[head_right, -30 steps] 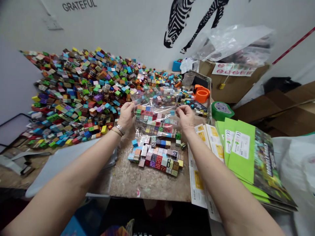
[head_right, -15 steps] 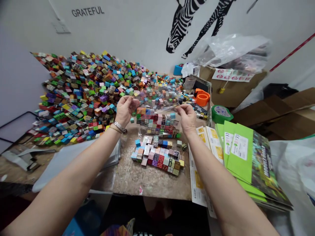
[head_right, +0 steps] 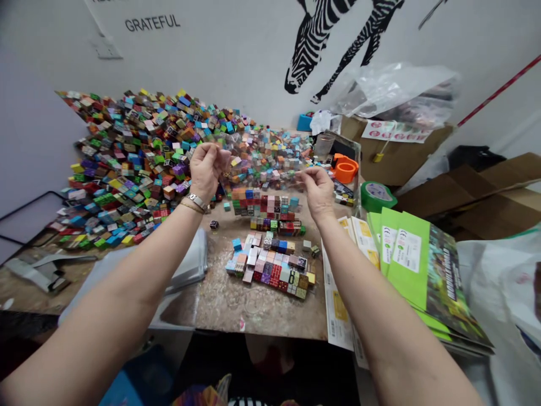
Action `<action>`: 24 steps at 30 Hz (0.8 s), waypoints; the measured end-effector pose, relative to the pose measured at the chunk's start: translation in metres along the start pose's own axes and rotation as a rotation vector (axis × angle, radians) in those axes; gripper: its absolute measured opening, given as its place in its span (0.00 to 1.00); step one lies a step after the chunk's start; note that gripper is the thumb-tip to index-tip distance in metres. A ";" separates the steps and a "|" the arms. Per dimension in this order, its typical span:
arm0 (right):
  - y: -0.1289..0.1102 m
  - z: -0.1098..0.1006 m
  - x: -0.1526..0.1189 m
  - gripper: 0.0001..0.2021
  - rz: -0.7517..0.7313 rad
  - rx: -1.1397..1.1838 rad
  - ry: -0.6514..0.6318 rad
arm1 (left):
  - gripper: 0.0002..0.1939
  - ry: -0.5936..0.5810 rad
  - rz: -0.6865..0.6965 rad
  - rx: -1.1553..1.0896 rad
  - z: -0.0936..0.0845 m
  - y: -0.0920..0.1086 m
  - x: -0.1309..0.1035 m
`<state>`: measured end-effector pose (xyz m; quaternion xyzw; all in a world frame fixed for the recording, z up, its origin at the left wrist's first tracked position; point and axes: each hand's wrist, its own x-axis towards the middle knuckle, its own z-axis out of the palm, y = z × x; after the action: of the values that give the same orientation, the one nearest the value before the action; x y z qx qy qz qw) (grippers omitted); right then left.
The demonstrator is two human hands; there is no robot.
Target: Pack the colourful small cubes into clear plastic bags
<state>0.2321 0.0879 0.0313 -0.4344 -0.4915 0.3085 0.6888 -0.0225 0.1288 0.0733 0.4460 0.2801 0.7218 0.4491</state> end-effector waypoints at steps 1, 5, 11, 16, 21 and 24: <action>-0.001 0.002 0.003 0.05 -0.006 0.006 -0.002 | 0.10 -0.005 0.010 0.004 0.000 0.001 0.004; -0.002 0.010 0.011 0.05 -0.033 0.023 -0.003 | 0.10 -0.035 0.060 0.017 0.000 0.008 0.012; -0.004 0.017 0.015 0.05 -0.019 -0.009 0.002 | 0.14 -0.029 0.091 0.132 -0.001 0.014 0.020; -0.013 0.018 0.024 0.06 -0.070 -0.068 0.036 | 0.14 -0.057 0.139 0.118 0.005 0.023 0.033; -0.013 -0.002 0.045 0.04 -0.099 -0.073 0.131 | 0.09 -0.065 0.107 0.135 0.013 0.036 0.030; -0.006 -0.034 0.063 0.06 -0.097 -0.134 0.249 | 0.05 -0.095 0.074 0.189 0.010 0.040 0.008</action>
<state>0.2847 0.1286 0.0577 -0.4901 -0.4419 0.1853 0.7282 -0.0315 0.1183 0.1130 0.5299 0.3088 0.6863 0.3910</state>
